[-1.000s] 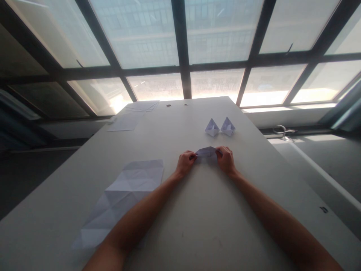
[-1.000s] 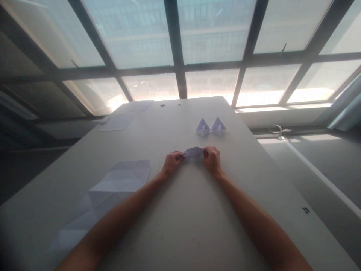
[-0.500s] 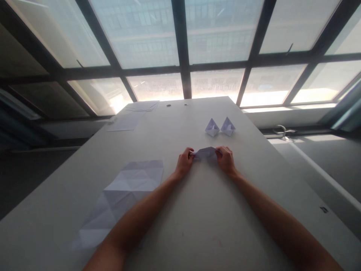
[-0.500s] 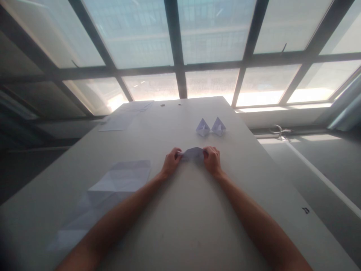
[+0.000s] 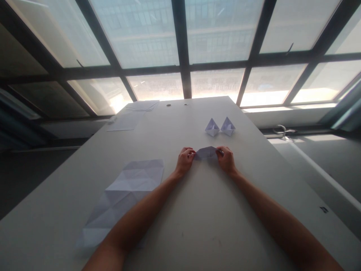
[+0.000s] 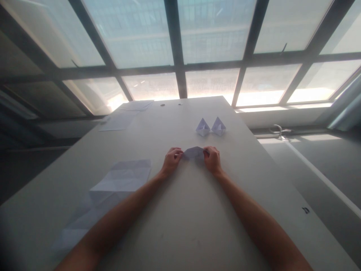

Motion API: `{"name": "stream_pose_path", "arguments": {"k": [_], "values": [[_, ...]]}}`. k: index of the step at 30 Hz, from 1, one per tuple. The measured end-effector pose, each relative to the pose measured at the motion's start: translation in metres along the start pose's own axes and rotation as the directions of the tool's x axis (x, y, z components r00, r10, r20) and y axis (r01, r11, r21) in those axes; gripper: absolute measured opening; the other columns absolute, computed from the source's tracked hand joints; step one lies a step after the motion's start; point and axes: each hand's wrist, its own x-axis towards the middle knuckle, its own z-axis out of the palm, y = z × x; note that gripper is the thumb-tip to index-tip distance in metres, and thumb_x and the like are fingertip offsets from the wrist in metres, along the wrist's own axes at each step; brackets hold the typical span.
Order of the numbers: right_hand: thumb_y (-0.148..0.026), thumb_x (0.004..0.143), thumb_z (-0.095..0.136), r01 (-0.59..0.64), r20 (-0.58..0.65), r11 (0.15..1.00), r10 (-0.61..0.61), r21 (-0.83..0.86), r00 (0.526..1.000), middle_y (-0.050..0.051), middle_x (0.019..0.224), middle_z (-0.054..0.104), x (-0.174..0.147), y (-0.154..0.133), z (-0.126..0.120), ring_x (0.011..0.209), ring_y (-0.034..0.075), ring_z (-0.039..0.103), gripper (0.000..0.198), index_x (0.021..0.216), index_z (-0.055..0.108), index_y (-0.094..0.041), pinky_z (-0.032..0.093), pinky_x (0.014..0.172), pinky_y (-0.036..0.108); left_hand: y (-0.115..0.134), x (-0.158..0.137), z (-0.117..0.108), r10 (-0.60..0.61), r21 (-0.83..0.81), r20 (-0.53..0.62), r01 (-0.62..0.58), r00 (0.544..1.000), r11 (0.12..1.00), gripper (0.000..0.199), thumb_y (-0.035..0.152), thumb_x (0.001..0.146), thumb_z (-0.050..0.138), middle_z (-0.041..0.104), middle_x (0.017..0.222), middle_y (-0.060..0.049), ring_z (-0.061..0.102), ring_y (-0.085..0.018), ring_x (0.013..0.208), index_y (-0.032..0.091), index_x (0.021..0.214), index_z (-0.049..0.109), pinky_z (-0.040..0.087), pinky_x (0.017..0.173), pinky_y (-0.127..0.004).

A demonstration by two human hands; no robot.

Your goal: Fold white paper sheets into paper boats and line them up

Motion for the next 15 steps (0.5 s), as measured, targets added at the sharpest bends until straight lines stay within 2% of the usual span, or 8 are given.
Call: {"name": "stream_pose_path", "arguments": {"k": [3, 7, 12, 15], "values": [[-0.024, 0.085, 0.054, -0.003, 0.005, 1.000, 0.003, 0.013, 1.000, 0.009, 0.086, 0.070, -0.0001, -0.0012, -0.0004, 0.085, 0.026, 0.062, 0.016, 0.088, 0.070, -0.019, 0.048, 0.081, 0.040, 0.0002, -0.0006, -0.0005, -0.012, 0.030, 0.028, 0.011, 1.000, 0.999, 0.013, 0.024, 0.083, 0.066, 0.067, 0.101, -0.007, 0.063, -0.017, 0.089, 0.018, 0.092, 0.073, 0.052, 0.078, -0.027], [-0.025, 0.086, 0.054, 0.009, 0.017, 1.000, -0.009, 0.022, 1.000, 0.009, 0.086, 0.071, 0.0001, -0.0004, -0.0007, 0.086, 0.026, 0.062, 0.017, 0.087, 0.070, -0.019, 0.049, 0.082, 0.039, 0.0016, -0.0011, -0.0013, -0.043, 0.053, 0.091, 0.038, 0.995, 0.998, 0.014, 0.023, 0.085, 0.063, 0.072, 0.085, -0.004, 0.064, -0.016, 0.076, 0.017, 0.087, 0.075, 0.050, 0.076, -0.028], [-0.026, 0.085, 0.055, -0.001, 0.028, 1.000, 0.001, 0.009, 1.000, 0.008, 0.086, 0.071, 0.0004, 0.0022, 0.0005, 0.085, 0.025, 0.062, 0.017, 0.087, 0.071, -0.020, 0.049, 0.082, 0.039, 0.0030, -0.0013, -0.0012, -0.051, 0.042, 0.120, 0.047, 0.991, 0.998, 0.024, 0.030, 0.089, 0.058, 0.076, 0.091, -0.005, 0.066, -0.018, 0.080, 0.018, 0.097, 0.077, 0.049, 0.079, -0.030], [-0.026, 0.085, 0.055, -0.001, 0.024, 1.000, 0.001, 0.011, 1.000, 0.008, 0.086, 0.071, 0.0001, 0.0016, 0.0007, 0.085, 0.025, 0.063, 0.017, 0.087, 0.071, -0.021, 0.049, 0.082, 0.040, 0.0027, -0.0009, -0.0010, -0.057, 0.064, 0.135, 0.049, 0.989, 0.997, 0.024, 0.031, 0.088, 0.059, 0.076, 0.091, -0.005, 0.066, -0.018, 0.080, 0.018, 0.097, 0.078, 0.050, 0.079, -0.030]]}}
